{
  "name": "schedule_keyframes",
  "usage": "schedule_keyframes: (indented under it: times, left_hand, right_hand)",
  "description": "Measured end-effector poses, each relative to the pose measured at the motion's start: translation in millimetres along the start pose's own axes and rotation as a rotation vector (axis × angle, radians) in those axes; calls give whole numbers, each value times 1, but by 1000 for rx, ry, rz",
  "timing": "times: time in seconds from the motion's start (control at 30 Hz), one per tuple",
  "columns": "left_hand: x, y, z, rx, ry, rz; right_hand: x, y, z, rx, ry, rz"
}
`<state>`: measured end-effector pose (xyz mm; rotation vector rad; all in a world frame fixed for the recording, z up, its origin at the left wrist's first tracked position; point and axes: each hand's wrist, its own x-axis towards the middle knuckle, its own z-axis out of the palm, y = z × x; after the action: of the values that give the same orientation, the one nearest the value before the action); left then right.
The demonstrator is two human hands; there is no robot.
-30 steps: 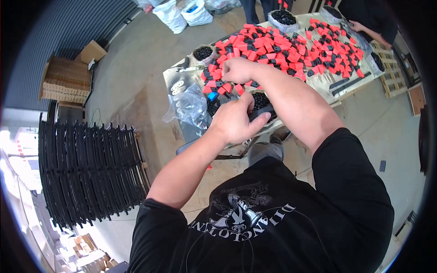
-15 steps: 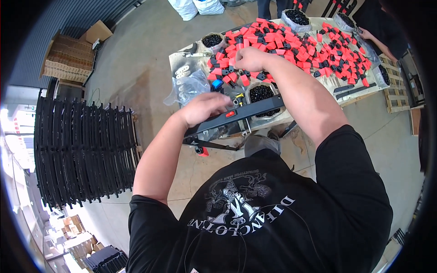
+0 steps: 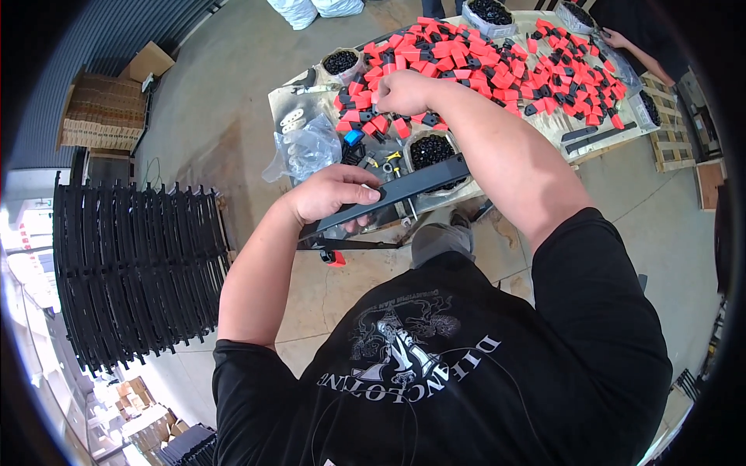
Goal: Attaching plastic caps and connectors to metal frame components at an assembly station.
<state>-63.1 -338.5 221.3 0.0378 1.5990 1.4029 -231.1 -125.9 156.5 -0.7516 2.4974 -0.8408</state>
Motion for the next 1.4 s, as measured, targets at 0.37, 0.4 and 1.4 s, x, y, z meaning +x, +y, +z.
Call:
schedule_keyframes:
  times: [0.37,0.4,1.4]
  left_hand:
    - [-7,10,14,31,124,-75]
    - [-8,11,15,34,118,-79]
    - [-16,0,26,194,319,332]
  right_hand:
    - [0,-4,-3,-111,-39,-2]
    - [0,-7,-2,-106,-36,4]
    - [-110,-164,76,858,510,-562]
